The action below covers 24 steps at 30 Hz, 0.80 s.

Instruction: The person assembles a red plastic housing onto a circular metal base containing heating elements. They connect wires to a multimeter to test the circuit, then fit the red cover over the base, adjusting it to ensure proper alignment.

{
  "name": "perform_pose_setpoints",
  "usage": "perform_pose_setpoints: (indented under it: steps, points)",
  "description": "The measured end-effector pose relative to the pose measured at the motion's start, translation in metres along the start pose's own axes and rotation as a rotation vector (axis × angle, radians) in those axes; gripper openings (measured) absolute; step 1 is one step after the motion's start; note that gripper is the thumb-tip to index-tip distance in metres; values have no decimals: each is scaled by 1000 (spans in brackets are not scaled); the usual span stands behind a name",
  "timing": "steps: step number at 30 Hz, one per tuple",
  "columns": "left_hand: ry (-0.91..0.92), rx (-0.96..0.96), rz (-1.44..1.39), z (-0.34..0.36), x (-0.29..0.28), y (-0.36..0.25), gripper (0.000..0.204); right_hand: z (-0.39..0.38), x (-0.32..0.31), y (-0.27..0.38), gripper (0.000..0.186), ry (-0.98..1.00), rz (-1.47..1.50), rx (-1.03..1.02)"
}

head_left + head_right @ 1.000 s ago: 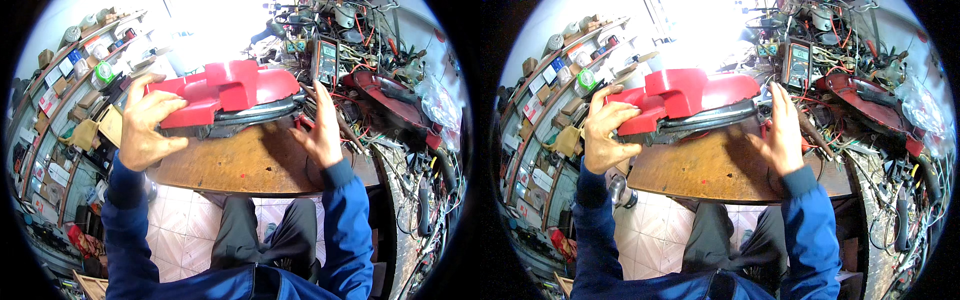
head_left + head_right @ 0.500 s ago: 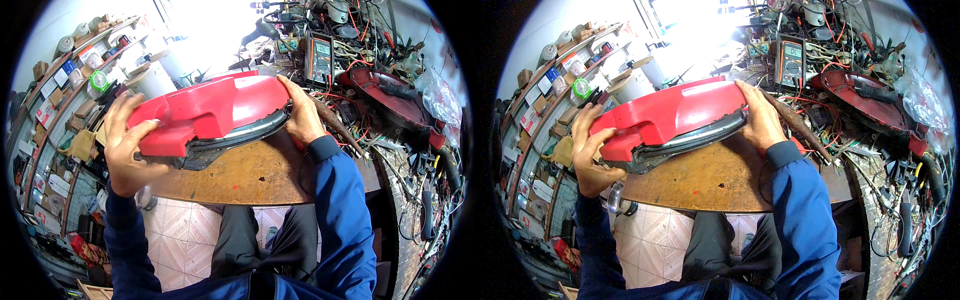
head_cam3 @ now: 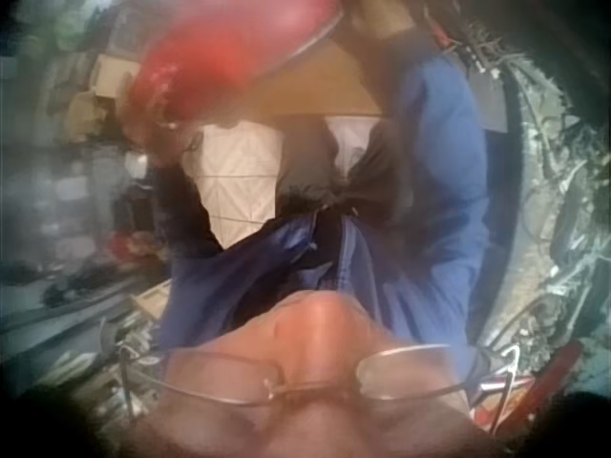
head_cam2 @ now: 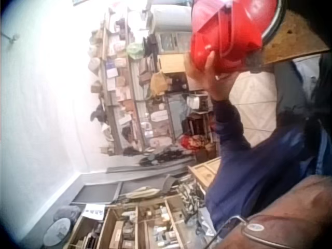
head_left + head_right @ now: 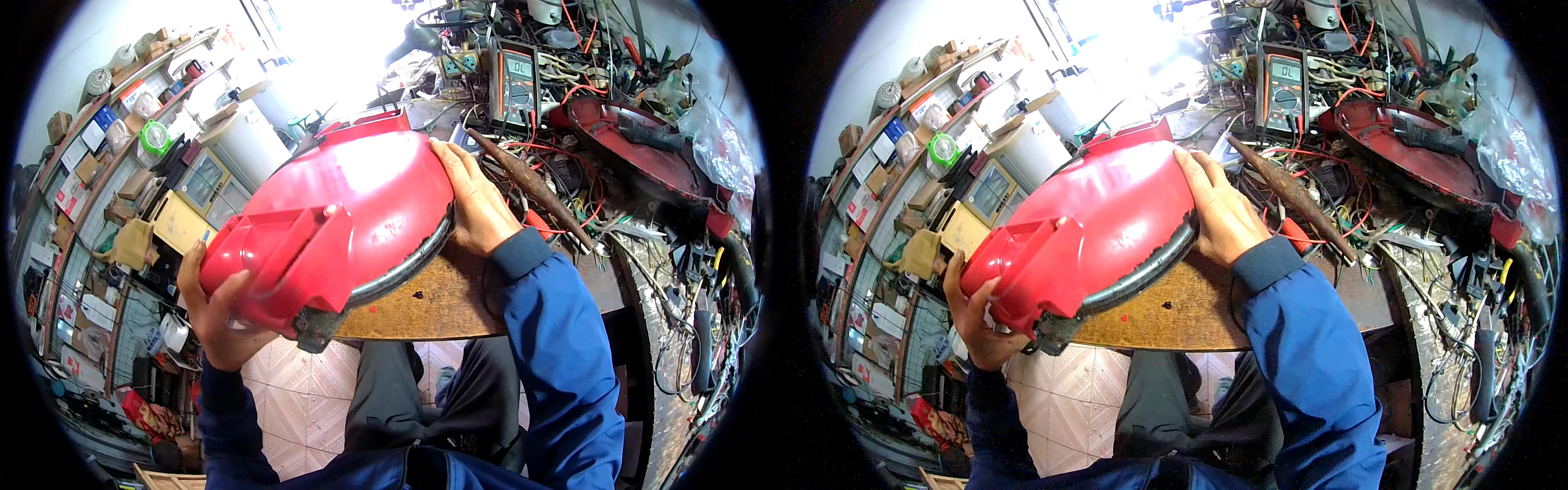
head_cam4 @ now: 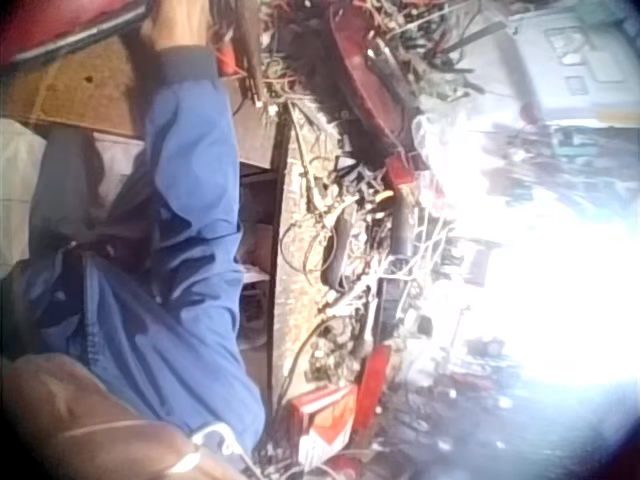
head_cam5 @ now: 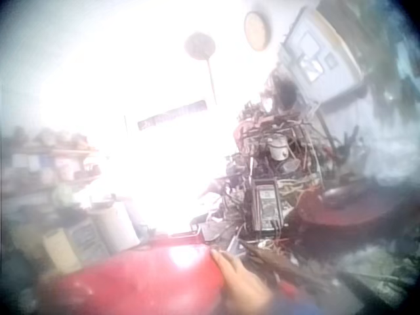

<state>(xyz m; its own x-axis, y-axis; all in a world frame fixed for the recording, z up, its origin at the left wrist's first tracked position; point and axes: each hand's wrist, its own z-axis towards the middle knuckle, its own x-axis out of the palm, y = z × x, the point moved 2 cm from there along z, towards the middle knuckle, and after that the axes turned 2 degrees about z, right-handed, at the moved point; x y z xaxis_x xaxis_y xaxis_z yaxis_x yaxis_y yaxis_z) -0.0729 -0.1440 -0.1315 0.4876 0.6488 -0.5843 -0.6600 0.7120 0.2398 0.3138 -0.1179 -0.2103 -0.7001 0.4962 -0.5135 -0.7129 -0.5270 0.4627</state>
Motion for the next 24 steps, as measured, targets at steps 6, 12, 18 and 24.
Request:
perform_pose_setpoints:
  steps: [6,12,18,24]
  points:
    - [-7,-23,22,-20,8,-3,88,-5,-2,6,89,31,-11,5]
    - [-5,-7,38,-19,8,-6,85,-4,-3,8,88,20,-89,3]
    - [3,4,20,-16,6,-2,83,-5,-2,4,82,-38,-101,-33]
    - [-119,36,92,-23,9,-5,80,-2,-4,5,85,-52,-99,-44]
